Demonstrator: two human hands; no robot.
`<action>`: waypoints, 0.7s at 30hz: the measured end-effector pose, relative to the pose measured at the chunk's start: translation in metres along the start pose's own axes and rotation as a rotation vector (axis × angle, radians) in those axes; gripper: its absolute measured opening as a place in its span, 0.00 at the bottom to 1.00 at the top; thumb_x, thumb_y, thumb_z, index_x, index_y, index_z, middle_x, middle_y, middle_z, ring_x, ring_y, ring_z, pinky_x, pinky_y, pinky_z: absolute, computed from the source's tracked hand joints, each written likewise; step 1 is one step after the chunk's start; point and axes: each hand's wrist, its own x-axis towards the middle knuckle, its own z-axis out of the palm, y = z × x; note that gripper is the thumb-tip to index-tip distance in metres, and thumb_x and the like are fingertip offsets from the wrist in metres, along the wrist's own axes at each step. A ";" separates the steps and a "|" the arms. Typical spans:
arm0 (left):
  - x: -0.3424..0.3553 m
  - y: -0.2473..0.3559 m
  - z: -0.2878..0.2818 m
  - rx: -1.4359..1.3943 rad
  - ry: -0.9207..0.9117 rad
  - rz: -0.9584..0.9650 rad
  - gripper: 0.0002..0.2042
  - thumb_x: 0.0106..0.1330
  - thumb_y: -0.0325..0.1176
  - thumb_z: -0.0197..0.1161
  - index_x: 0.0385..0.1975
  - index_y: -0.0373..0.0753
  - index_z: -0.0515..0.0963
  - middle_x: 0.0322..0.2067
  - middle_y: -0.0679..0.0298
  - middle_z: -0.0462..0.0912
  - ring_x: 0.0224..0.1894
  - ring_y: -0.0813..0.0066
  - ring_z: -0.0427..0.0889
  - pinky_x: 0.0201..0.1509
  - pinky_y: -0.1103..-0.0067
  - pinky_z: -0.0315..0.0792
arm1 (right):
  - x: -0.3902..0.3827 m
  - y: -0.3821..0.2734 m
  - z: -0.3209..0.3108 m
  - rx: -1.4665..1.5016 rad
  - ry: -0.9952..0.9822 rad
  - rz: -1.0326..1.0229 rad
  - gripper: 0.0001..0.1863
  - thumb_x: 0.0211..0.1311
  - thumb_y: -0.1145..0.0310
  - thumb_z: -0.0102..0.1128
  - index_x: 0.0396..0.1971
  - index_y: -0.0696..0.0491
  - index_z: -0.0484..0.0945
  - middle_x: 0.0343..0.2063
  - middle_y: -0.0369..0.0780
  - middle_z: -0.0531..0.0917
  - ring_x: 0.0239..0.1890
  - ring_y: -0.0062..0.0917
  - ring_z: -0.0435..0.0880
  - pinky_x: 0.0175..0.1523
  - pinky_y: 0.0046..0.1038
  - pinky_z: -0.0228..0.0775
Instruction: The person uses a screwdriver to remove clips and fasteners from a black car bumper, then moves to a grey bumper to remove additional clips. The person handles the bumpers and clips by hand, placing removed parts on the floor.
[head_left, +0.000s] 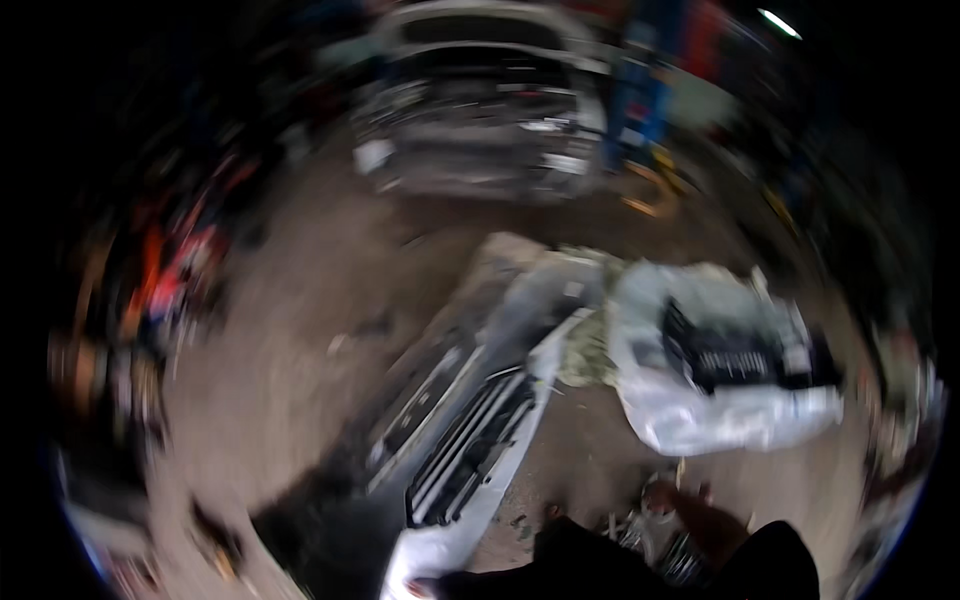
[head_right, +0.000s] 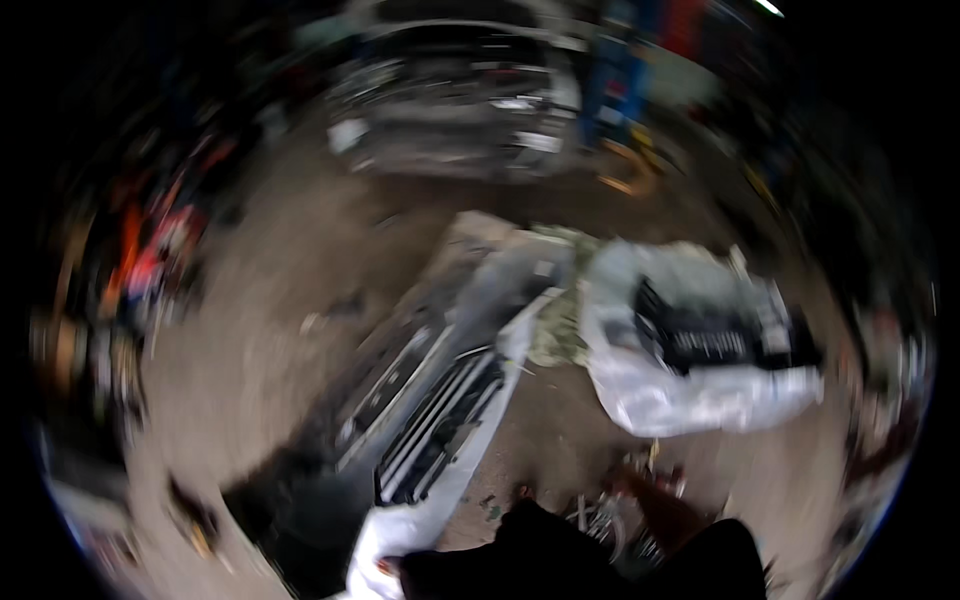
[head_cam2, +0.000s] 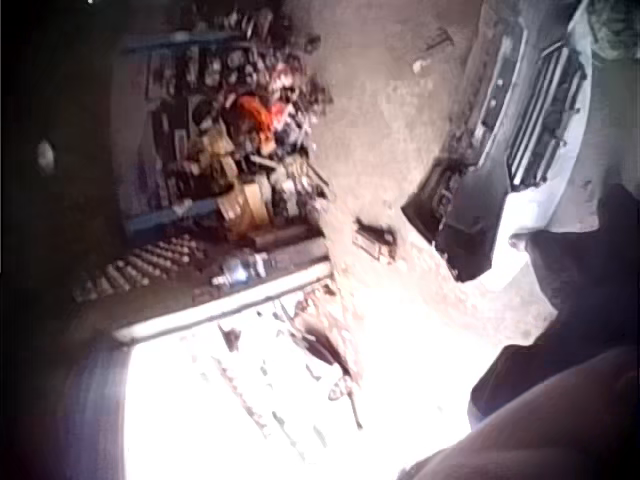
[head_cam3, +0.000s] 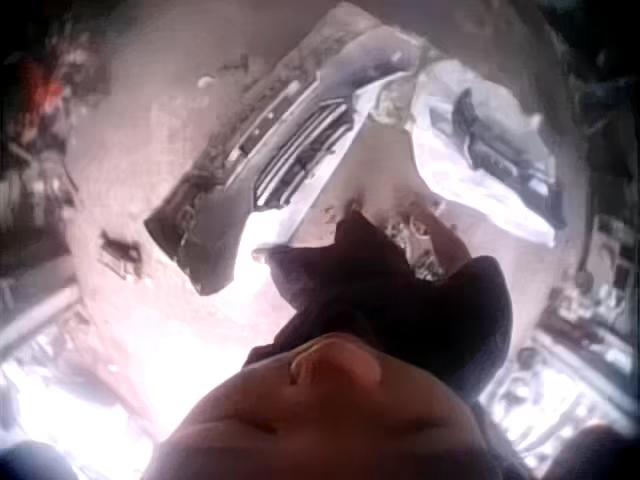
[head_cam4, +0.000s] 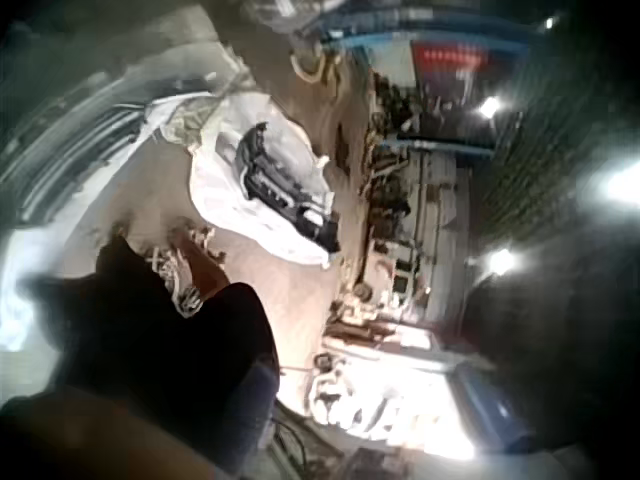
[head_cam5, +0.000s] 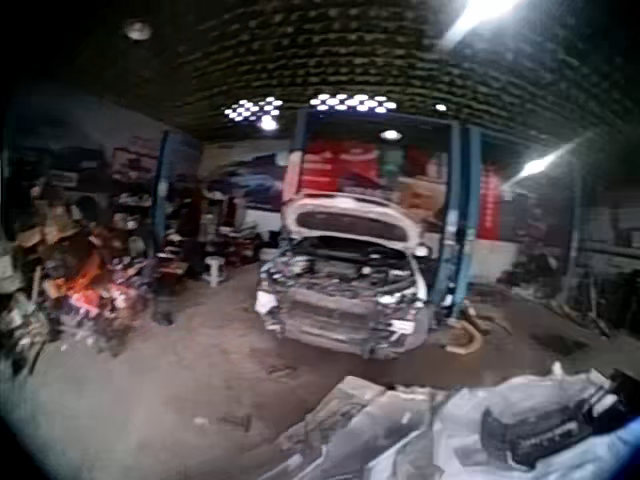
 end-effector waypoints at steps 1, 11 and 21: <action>-0.001 0.048 0.024 0.050 -0.082 0.025 0.15 0.63 0.37 0.60 0.46 0.37 0.74 0.34 0.54 0.82 0.38 0.56 0.81 0.39 0.64 0.74 | -0.049 0.017 0.025 0.032 0.063 -0.015 0.15 0.40 0.61 0.69 0.33 0.45 0.81 0.31 0.42 0.83 0.36 0.42 0.82 0.40 0.45 0.75; -0.075 0.362 0.184 -0.262 -0.100 0.148 0.08 0.68 0.38 0.55 0.36 0.41 0.72 0.26 0.63 0.78 0.25 0.69 0.77 0.25 0.72 0.71 | -0.213 -0.161 0.087 0.847 -0.308 0.632 0.09 0.54 0.63 0.65 0.35 0.47 0.87 0.31 0.35 0.89 0.32 0.32 0.87 0.32 0.37 0.78; 0.072 0.396 0.402 -0.059 -0.591 0.335 0.08 0.67 0.37 0.54 0.40 0.43 0.76 0.27 0.63 0.78 0.20 0.70 0.76 0.18 0.77 0.68 | -0.124 -0.156 0.082 1.865 0.109 1.204 0.14 0.59 0.56 0.58 0.26 0.50 0.85 0.27 0.41 0.87 0.31 0.34 0.86 0.34 0.39 0.74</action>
